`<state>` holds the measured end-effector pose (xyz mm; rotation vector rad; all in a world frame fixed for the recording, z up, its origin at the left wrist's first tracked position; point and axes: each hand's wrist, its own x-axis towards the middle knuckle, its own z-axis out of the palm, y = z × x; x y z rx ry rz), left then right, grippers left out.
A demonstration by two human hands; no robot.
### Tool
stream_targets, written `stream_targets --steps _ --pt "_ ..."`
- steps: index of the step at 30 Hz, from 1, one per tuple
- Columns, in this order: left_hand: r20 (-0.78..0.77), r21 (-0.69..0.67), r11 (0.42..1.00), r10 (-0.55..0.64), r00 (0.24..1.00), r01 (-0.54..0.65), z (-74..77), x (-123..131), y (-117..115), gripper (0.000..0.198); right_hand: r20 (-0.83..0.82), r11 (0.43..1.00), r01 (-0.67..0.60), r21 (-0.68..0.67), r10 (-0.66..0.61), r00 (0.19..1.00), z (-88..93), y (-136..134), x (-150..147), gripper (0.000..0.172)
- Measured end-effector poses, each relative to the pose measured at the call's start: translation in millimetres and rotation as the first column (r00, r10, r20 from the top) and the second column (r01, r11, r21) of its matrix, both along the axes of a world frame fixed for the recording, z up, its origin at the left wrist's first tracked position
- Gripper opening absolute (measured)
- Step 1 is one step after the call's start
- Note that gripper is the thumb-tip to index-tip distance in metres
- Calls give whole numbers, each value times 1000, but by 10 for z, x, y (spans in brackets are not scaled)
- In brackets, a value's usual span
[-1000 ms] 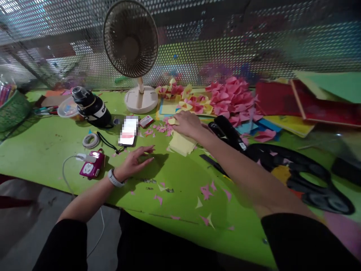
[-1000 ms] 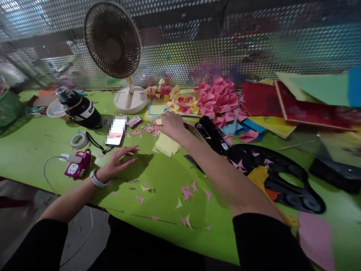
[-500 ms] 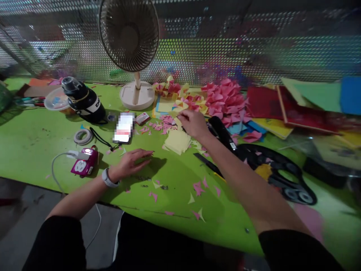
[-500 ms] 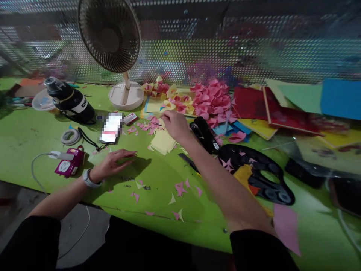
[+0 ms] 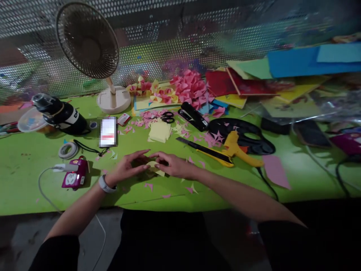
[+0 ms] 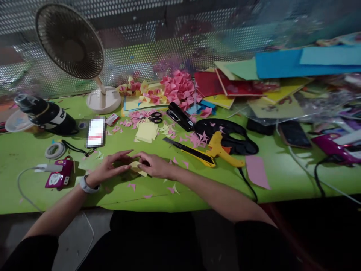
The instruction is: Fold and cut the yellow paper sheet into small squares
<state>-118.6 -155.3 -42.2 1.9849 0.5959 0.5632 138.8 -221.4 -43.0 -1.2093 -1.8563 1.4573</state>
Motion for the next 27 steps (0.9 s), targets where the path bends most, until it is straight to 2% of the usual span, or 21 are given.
stream_targets --steps 2,5,8,12,18,27 --pt "-14 -30 999 -40 999 40 -17 43 -37 53 -10 999 -13 48 14 1000 -26 -19 4 37" --pt "-48 -116 992 -58 997 52 -26 80 -75 55 -55 996 42 80 -38 998 -86 -45 15 38" --pt "-60 -224 974 -29 998 15 -26 91 -85 61 -101 994 98 45 -93 991 -124 -57 32 39" --pt "-67 -312 950 -34 997 11 -40 92 -85 61 -103 995 97 21 -94 990 -134 -75 40 38" --pt "-56 -356 933 -64 996 40 -78 78 -103 67 -90 989 134 56 -129 988 -154 -117 46 41" --pt "-26 -315 949 -21 999 12 -125 74 -103 72 -55 982 142 122 -137 989 -186 -77 45 42"
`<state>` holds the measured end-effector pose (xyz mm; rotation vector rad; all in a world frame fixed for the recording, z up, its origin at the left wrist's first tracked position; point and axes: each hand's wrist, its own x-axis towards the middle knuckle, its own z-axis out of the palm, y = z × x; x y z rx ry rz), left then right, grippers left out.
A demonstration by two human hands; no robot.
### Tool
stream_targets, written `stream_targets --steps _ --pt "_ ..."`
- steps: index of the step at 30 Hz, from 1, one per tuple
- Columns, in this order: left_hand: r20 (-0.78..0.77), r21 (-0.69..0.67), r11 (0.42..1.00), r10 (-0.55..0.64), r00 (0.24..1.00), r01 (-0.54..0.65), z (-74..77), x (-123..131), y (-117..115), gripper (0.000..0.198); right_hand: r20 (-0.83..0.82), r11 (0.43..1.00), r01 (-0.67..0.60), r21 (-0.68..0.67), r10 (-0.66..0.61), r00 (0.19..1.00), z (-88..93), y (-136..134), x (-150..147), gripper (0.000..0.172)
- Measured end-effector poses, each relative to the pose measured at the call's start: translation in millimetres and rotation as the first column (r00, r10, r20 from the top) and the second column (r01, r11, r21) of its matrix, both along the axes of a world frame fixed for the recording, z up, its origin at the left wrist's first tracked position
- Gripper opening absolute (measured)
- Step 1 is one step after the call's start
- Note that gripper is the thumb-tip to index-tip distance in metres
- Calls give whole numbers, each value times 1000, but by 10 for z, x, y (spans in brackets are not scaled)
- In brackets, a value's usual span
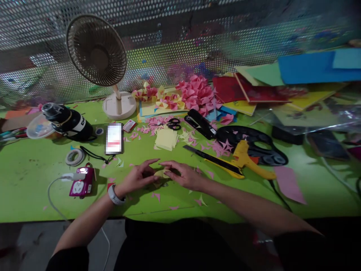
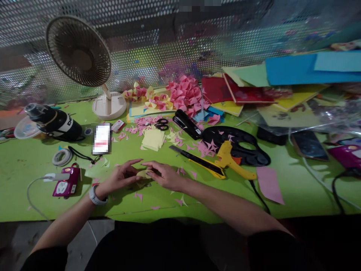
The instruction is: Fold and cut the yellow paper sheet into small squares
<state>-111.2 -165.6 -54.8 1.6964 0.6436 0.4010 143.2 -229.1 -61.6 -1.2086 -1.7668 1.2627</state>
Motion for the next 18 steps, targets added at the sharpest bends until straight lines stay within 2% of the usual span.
stream_targets --steps 4,12,15,18 --pt "-8 30 999 16 1000 -16 41 2 -24 63 18 1000 -5 12 5 1000 24 -27 -7 42" --pt "40 -93 993 78 996 -74 70 78 -27 64 -8 999 6 54 -5 1000 27 -23 -41 39" --pt "2 -53 997 63 998 -63 77 105 -18 62 43 996 -17 91 13 999 12 -5 -43 38" --pt "-29 -12 996 93 995 -94 123 137 17 58 61 998 8 57 -11 998 35 17 -21 41"
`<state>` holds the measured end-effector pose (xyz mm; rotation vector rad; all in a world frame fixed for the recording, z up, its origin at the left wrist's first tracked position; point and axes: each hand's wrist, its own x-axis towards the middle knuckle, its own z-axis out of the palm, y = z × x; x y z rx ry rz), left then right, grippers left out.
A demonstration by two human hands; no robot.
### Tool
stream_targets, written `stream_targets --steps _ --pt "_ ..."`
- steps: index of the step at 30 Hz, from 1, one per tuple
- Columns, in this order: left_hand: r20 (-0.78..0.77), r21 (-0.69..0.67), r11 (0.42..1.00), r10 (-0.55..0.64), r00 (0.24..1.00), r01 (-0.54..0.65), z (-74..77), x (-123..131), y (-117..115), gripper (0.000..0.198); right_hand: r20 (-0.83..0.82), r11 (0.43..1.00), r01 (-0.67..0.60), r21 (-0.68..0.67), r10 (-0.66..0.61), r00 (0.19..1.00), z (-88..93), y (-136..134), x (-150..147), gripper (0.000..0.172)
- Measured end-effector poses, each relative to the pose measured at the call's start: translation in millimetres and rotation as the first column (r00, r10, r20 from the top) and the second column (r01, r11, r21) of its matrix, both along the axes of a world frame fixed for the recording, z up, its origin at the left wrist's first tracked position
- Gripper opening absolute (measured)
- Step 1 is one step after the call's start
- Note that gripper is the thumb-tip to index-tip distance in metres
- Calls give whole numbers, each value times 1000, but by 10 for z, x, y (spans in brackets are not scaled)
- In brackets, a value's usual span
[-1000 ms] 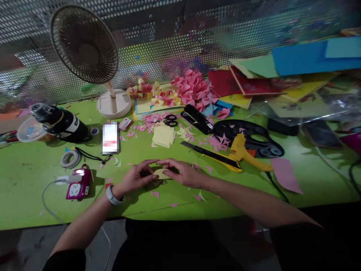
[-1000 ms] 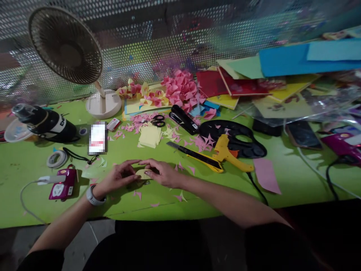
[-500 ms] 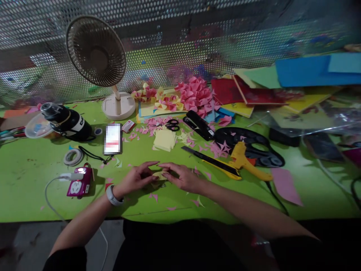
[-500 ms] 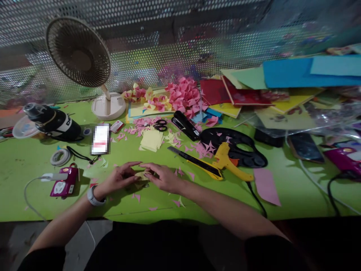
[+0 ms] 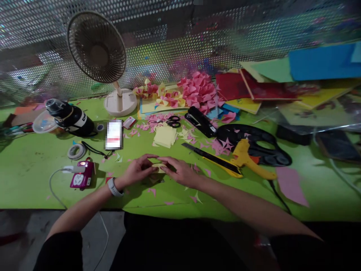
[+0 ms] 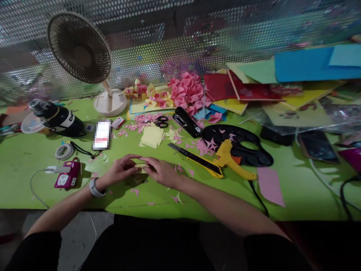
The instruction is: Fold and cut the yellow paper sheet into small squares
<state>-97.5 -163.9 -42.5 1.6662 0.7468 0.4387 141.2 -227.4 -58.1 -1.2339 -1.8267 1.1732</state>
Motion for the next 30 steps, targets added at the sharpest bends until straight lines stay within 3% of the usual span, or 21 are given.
stream_targets --steps 6,9,11,15,18,21,24,27,30 --pt "-35 49 998 -34 999 35 30 133 163 59 -5 998 49 -37 -49 999 -20 83 106 43" --pt "-134 118 991 -52 990 68 35 185 253 55 95 998 44 -37 -41 995 -37 173 197 42" --pt "-191 190 982 26 981 11 69 181 329 54 214 996 90 -9 -86 973 2 236 279 45" --pt "-151 293 943 211 966 -160 158 94 560 40 418 934 285 216 -352 837 163 318 496 54" --pt "-107 278 934 262 959 -224 170 45 745 30 410 859 339 383 -487 771 257 342 657 48" --pt "-119 303 919 298 947 -251 128 66 884 24 429 851 302 431 -487 760 288 369 760 41" --pt "-137 419 872 336 932 -252 76 152 1002 20 456 851 246 463 -467 757 280 416 796 36" --pt "-184 574 795 358 915 -196 51 274 1111 20 468 859 179 479 -423 776 248 459 759 33" --pt "-276 721 691 352 895 -49 55 413 1199 33 509 880 74 469 -338 792 202 489 687 33"
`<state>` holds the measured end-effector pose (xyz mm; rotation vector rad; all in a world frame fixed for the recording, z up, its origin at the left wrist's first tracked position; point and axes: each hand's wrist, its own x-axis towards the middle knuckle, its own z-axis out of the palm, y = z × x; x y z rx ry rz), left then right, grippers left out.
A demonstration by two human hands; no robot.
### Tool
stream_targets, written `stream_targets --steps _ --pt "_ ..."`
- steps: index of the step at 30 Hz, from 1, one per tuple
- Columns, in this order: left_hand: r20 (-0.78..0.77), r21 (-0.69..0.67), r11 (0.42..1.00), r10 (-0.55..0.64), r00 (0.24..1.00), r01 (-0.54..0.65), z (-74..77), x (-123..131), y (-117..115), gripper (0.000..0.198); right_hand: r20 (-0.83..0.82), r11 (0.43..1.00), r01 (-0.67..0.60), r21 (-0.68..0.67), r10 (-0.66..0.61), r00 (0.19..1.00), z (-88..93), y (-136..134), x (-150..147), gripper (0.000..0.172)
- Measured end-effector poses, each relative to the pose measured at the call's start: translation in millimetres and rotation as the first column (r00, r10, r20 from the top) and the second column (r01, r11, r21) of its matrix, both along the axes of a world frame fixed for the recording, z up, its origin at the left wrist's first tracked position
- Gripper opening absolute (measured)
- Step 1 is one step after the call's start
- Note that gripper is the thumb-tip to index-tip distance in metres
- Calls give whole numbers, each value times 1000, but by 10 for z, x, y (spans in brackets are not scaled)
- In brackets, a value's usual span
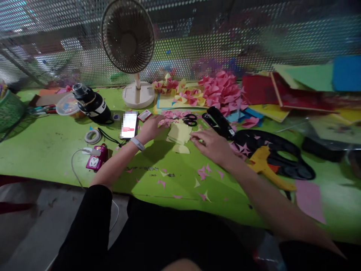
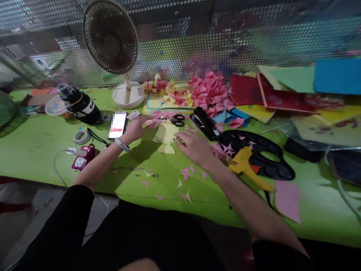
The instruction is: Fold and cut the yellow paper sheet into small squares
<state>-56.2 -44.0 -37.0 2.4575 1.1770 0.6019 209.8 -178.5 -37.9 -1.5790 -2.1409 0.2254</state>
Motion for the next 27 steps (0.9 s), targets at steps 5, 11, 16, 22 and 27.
stream_targets --steps 5,11,16,22,27 --pt "-239 106 994 27 971 -1 29 226 207 42 131 998 -61 -15 62 989 -2 165 3 34" --pt "-373 69 997 12 928 15 3 431 551 35 286 995 43 -88 -16 958 202 644 49 37" --pt "-409 91 992 -40 912 84 -85 464 694 38 412 967 147 -210 -49 910 270 1073 -53 36" --pt "-441 93 995 8 897 38 -112 407 796 43 436 936 252 -244 -126 891 154 1547 -100 37" --pt "-386 119 993 44 922 2 -75 401 894 55 394 935 287 -207 -188 900 151 1741 -86 45"
